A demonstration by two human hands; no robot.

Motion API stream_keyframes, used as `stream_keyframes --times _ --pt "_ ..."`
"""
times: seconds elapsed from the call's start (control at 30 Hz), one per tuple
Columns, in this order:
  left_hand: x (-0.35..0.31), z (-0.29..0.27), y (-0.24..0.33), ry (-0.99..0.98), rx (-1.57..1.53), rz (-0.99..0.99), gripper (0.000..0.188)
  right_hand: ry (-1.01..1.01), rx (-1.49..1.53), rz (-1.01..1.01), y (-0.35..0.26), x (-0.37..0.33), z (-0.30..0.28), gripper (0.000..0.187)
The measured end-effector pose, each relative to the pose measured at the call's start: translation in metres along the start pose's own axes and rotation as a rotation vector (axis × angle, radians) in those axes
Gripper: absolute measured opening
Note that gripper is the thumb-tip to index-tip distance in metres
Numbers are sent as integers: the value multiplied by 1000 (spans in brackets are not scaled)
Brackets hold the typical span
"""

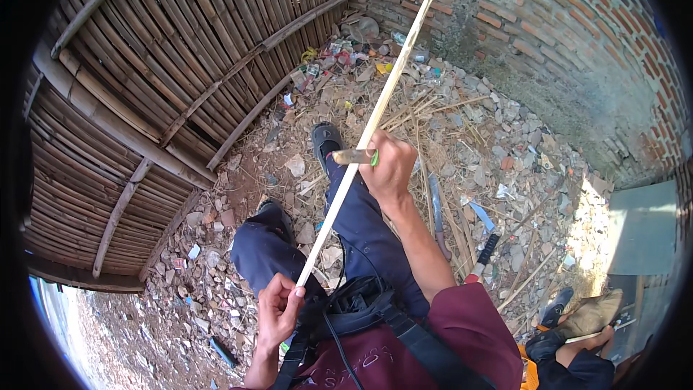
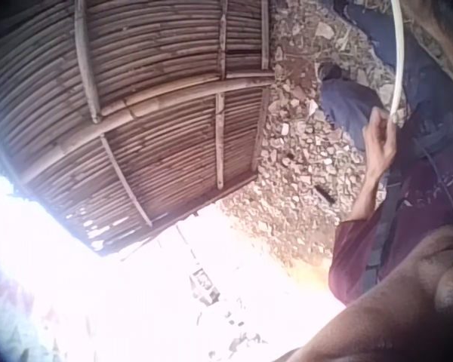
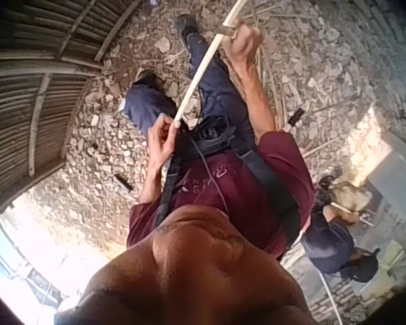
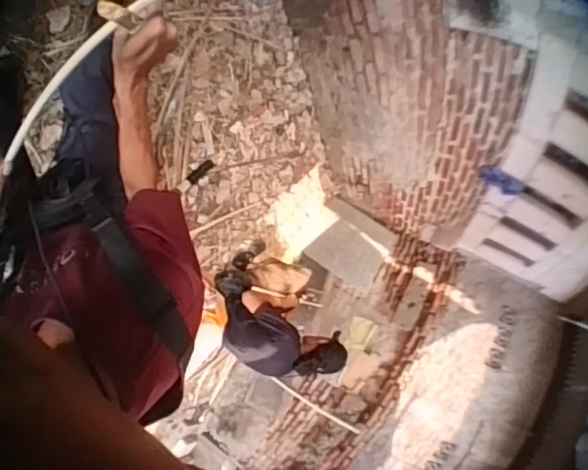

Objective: The person uses a knife to shave and smooth a piece of bamboo by hand while sitting on the ground.

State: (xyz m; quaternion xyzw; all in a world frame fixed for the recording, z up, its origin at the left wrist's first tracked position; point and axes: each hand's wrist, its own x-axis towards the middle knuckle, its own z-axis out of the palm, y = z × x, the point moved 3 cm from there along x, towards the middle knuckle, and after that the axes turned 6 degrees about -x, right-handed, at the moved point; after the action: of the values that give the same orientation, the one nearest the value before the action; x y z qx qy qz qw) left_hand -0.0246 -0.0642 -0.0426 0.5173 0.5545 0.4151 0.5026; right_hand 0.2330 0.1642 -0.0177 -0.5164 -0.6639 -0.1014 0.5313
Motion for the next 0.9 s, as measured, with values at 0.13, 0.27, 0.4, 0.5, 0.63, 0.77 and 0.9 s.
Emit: stream_keyframes --times 0.13,0.27,0.4,0.5,0.63,0.77,0.9 --pt "-15 -7 -10 -31 20 -33 22 39 -111 244 43 27 -4 22" --pt "-18 -12 -20 17 -57 -83 22 63 -128 127 28 17 -7 14" --pt "-7 -13 -10 58 48 -30 22 -136 13 52 2 -19 6 6" --pt "-8 -14 -9 64 78 -11 22 -159 77 66 -5 -17 1 7" --pt "-6 -12 -3 97 119 31 23 -173 78 9 -14 -17 -2 8" --pt "-7 -7 2 71 176 49 24 -132 32 32 -11 -12 -6 8" --pt "-11 -6 1 92 192 119 23 -91 16 9 -14 -7 -5 11"
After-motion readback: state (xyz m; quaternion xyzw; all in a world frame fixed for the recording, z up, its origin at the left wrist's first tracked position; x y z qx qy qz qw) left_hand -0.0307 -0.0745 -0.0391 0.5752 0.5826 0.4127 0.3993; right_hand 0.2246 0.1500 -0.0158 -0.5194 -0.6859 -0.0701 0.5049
